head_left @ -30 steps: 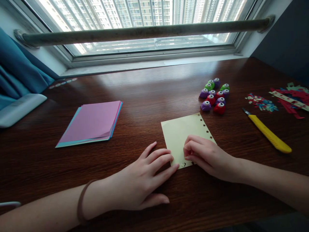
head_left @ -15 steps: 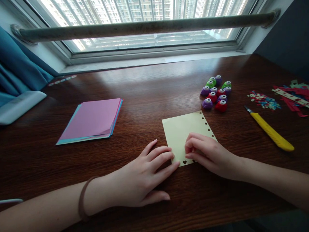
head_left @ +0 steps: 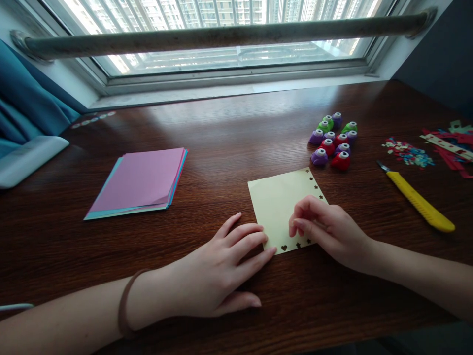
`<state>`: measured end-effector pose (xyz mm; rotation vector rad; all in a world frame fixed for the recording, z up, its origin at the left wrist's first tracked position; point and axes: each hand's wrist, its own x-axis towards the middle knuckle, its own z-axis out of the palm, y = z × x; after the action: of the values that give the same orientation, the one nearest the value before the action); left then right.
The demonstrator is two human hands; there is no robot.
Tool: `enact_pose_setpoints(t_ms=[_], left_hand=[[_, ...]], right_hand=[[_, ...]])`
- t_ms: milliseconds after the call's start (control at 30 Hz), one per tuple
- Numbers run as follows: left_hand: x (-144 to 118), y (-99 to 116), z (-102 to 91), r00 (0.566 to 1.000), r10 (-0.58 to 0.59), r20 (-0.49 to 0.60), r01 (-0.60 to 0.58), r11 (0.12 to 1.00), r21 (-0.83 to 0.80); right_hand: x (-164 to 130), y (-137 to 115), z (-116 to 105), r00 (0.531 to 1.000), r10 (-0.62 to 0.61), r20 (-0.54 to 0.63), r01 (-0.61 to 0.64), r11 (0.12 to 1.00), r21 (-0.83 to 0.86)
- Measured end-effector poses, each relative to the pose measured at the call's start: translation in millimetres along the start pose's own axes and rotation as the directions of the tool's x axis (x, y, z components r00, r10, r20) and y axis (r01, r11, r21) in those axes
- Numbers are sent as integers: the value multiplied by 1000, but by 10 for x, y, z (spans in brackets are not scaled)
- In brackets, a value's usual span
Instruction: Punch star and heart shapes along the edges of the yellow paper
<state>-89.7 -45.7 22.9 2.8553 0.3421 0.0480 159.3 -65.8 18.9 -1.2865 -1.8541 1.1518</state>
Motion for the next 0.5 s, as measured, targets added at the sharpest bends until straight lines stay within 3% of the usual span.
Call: enact_pose_setpoints(t_ms=[267, 367, 500], left_hand=[[3, 6, -6, 1000, -16, 15, 17, 999, -30], [-4, 6, -11, 1000, -13, 10, 13, 999, -32], [-4, 3, -7, 1000, -10, 11, 10, 1000, -27]], right_hand=[[46, -26, -81, 986, -29, -166, 24, 999, -32], [17, -69, -78, 994, -29, -105, 32, 999, 33], [-36, -129, -46, 997, 70, 19, -73, 943, 325]])
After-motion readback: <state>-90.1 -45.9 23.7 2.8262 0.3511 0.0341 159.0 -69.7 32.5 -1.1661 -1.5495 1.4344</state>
